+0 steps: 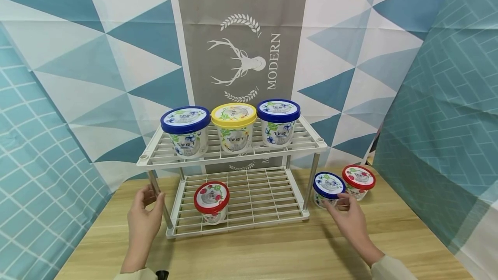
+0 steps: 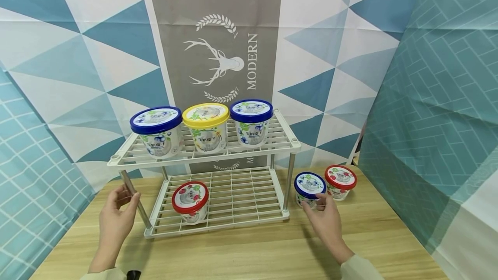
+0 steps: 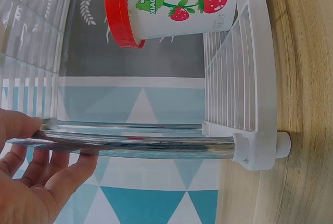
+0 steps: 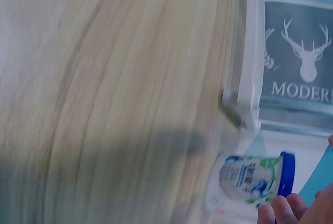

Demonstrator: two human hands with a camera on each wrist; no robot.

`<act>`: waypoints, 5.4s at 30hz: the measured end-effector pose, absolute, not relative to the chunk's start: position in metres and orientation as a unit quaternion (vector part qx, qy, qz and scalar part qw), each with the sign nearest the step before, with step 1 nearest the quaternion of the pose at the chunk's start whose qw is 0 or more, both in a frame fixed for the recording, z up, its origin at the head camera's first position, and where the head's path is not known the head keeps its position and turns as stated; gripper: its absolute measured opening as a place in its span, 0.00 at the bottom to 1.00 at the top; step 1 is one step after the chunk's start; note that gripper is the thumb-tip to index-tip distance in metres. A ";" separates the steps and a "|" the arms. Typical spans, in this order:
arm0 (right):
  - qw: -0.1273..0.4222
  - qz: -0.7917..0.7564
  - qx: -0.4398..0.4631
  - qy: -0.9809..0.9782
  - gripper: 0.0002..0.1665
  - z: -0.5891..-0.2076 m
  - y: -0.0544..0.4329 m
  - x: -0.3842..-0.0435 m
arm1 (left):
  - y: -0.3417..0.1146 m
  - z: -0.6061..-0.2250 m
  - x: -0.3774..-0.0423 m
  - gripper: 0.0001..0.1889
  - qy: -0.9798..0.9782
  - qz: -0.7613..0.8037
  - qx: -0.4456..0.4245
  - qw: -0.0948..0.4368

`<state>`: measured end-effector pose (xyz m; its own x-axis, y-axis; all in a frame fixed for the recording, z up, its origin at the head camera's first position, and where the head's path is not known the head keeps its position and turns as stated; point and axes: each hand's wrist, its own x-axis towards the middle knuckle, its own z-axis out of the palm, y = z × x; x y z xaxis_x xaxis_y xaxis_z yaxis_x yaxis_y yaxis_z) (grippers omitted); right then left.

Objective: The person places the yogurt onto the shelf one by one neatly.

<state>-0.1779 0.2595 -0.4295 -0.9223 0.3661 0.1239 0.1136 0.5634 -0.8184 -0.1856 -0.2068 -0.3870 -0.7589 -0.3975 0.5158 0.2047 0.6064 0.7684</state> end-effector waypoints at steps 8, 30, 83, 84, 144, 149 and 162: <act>0.111 0.446 -0.153 -0.875 0.45 -0.439 0.277 -0.182 | -0.207 -0.388 -0.186 0.15 -0.828 -0.439 0.057 0.345; 0.036 0.511 -0.177 -0.841 0.63 -0.454 0.291 -0.210 | -0.207 -0.388 -0.187 0.15 -0.826 -0.441 0.056 0.348; 0.096 0.540 -0.204 -0.811 0.70 -0.474 0.280 -0.247 | -0.205 -0.387 -0.186 0.15 -0.831 -0.430 0.064 0.347; 0.096 0.539 -0.205 -0.811 0.70 -0.474 0.280 -0.247 | -0.205 -0.387 -0.186 0.15 -0.831 -0.431 0.064 0.345; 0.036 0.509 -0.163 -0.845 0.74 -0.451 0.289 -0.218 | -0.204 -0.385 -0.186 0.14 -0.829 -0.437 0.059 0.345; 0.031 0.507 -0.160 -0.847 0.74 -0.446 0.289 -0.215 | -0.204 -0.385 -0.186 0.14 -0.829 -0.436 0.059 0.344; 0.029 0.497 -0.146 -0.855 0.72 -0.441 0.291 -0.207 | -0.205 -0.387 -0.187 0.15 -0.826 -0.437 0.055 0.351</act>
<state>-0.2067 0.2908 -0.4407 -0.9557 0.2786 -0.0949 0.2202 0.4628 -0.8587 -0.1873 -0.2053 -0.3871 -0.7472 -0.3980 0.5322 0.2157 0.6122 0.7607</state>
